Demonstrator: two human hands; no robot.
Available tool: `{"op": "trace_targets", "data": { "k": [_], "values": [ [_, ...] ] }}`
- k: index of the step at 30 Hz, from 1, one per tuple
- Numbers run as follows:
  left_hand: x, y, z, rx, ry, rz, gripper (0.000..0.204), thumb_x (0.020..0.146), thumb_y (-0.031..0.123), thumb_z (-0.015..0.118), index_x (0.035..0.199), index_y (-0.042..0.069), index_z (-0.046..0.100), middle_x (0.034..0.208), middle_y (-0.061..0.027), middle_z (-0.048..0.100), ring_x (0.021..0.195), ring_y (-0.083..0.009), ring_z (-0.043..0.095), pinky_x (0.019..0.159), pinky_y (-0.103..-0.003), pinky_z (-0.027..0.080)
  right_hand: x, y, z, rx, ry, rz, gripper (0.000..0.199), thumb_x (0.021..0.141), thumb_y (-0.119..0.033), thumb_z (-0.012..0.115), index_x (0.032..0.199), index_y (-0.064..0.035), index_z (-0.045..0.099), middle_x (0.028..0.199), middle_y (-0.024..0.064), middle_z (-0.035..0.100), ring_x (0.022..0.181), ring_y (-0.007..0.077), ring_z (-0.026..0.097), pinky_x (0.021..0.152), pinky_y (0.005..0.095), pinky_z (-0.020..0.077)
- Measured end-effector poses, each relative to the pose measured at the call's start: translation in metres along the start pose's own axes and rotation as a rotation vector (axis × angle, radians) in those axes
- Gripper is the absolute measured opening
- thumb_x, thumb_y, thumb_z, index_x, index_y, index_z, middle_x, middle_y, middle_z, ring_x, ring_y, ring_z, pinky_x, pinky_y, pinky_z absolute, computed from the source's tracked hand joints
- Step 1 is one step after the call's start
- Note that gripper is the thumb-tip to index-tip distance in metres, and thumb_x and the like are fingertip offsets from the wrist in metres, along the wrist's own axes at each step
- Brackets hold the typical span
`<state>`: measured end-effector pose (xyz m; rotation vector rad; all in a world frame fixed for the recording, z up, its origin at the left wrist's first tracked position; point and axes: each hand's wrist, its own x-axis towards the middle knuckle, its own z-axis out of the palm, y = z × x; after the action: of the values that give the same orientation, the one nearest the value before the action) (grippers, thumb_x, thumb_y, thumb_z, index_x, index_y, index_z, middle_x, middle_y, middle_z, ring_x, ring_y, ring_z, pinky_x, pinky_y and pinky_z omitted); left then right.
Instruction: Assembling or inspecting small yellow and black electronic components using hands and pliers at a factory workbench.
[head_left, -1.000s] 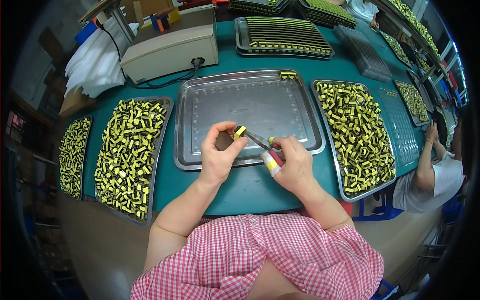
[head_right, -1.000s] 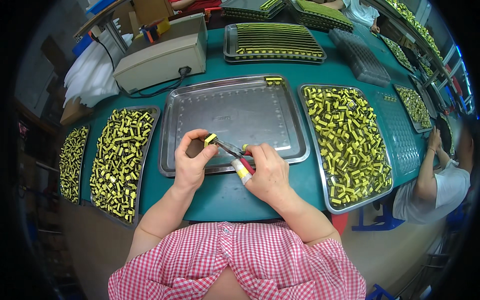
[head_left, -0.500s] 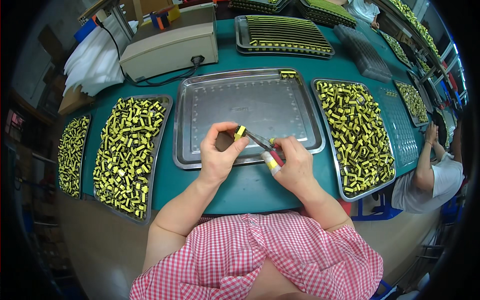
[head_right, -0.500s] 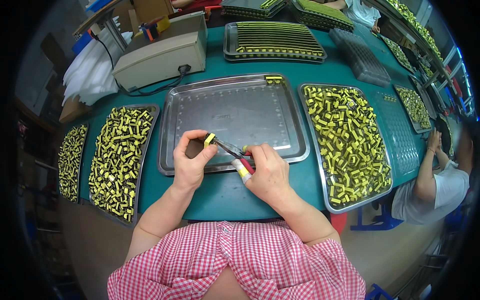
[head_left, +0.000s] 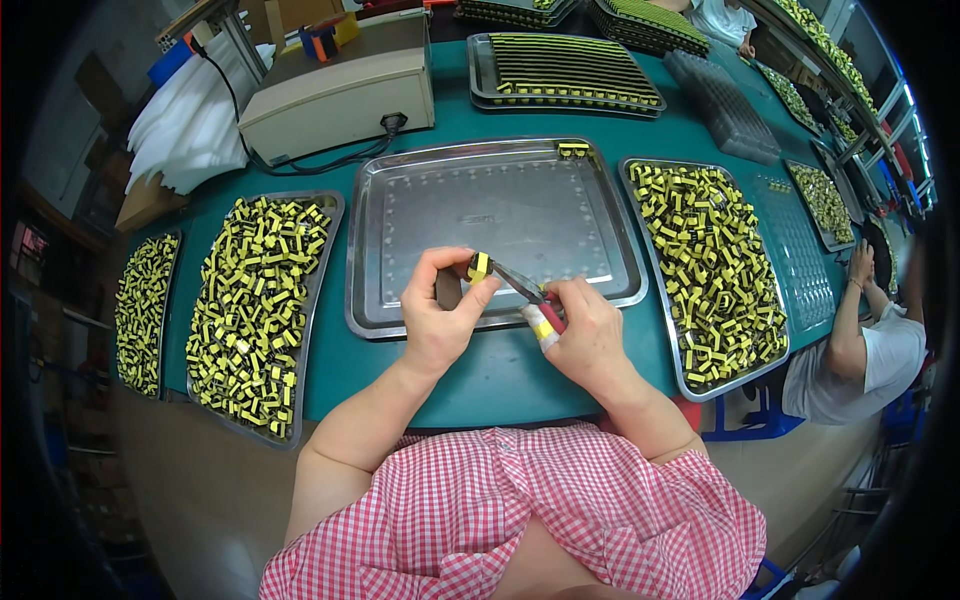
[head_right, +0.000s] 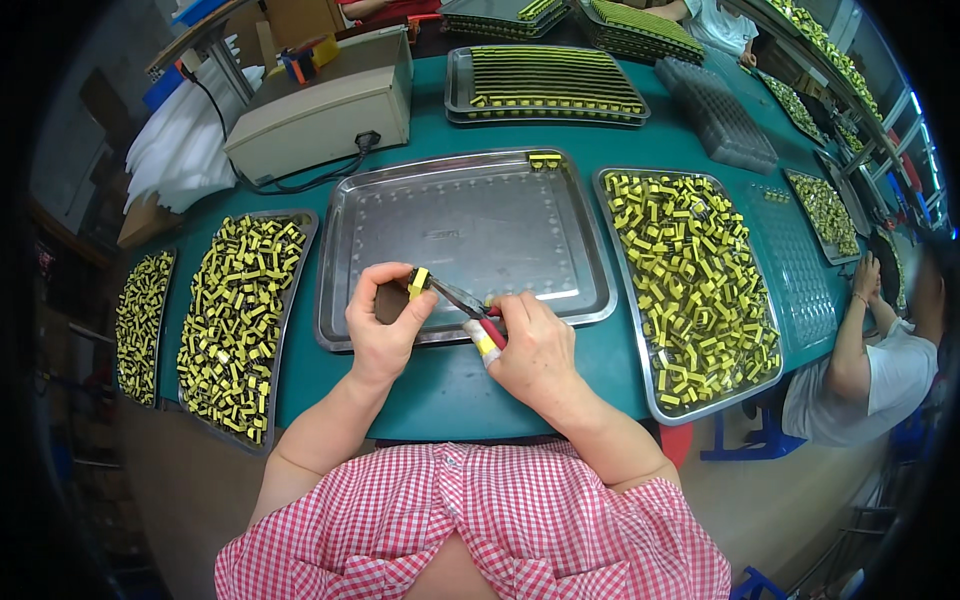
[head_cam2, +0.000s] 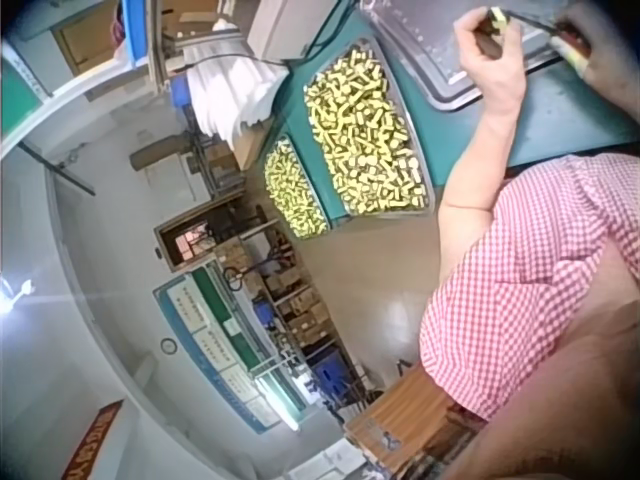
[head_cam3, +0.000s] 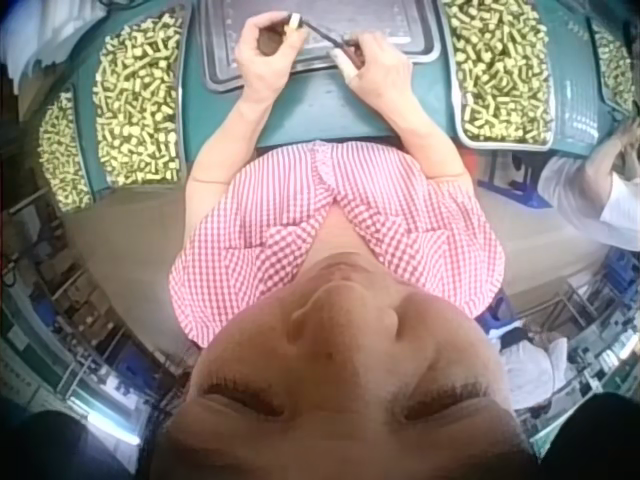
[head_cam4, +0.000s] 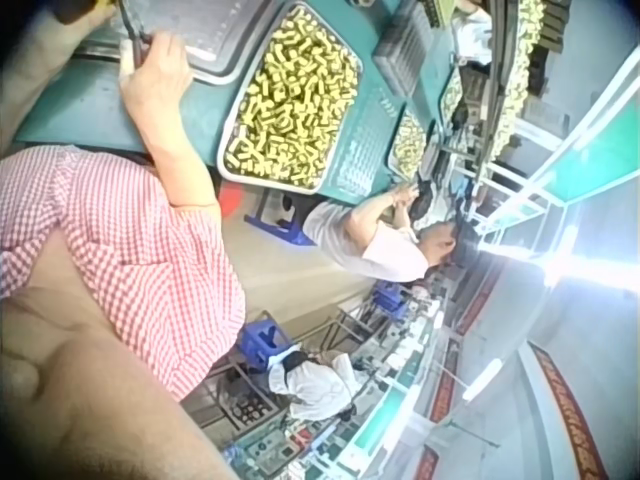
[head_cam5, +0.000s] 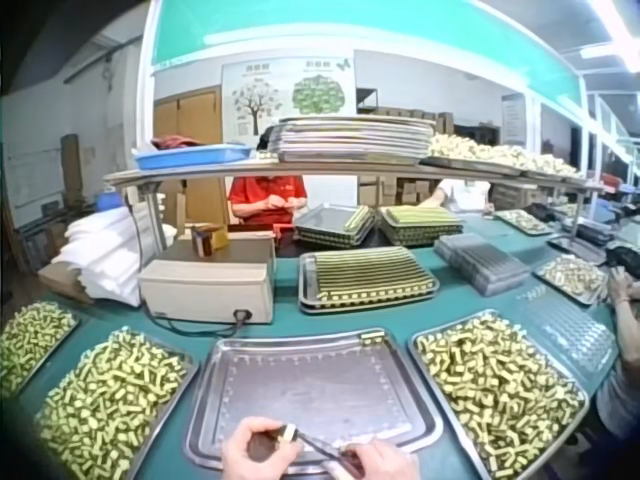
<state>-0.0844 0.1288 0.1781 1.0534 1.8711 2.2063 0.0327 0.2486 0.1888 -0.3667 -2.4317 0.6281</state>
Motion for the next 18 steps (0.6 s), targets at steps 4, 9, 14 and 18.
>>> {"op": "trace_targets", "data": {
  "k": [4,9,14,18],
  "values": [
    [0.000,-0.002,0.000,0.119,0.025,0.071,0.033,0.068,-0.002,0.070,0.095,0.001,0.052,0.085,-0.0036,0.055,0.077,-0.0105,0.051,0.069,-0.023,0.044,-0.001,0.000,0.003,-0.004,-0.003,0.013,0.027,0.067,-0.014,0.071,0.085,-0.0026,0.054,0.072,0.0099,0.056,0.062,0.0263,0.056,0.054,0.0344,0.0447],
    [0.001,-0.004,0.000,0.163,0.042,0.057,0.030,0.069,-0.001,0.069,0.094,0.001,0.052,0.084,-0.0036,0.055,0.076,-0.0103,0.051,0.068,-0.023,0.044,0.001,0.003,0.008,0.024,0.010,-0.005,0.027,0.068,-0.014,0.070,0.087,-0.0024,0.054,0.075,0.0104,0.056,0.064,0.0263,0.056,0.056,0.0345,0.0448],
    [0.005,-0.010,-0.002,-0.141,0.066,-0.186,0.026,0.072,0.003,0.068,0.094,0.001,0.054,0.083,-0.0029,0.055,0.076,-0.0090,0.051,0.068,-0.023,0.042,0.005,0.004,0.005,0.031,0.053,-0.022,0.029,0.069,-0.014,0.070,0.089,-0.0017,0.054,0.074,0.0098,0.054,0.063,0.0249,0.055,0.055,0.0340,0.0440],
    [0.003,-0.011,-0.002,-0.229,0.047,-0.225,0.027,0.073,0.004,0.068,0.095,0.001,0.054,0.083,-0.0025,0.055,0.076,-0.0089,0.051,0.068,-0.022,0.042,0.005,0.004,0.006,0.011,0.060,-0.034,0.030,0.067,-0.014,0.070,0.090,-0.0017,0.054,0.074,0.0090,0.052,0.062,0.0230,0.054,0.053,0.0333,0.0434]
  ]
}}
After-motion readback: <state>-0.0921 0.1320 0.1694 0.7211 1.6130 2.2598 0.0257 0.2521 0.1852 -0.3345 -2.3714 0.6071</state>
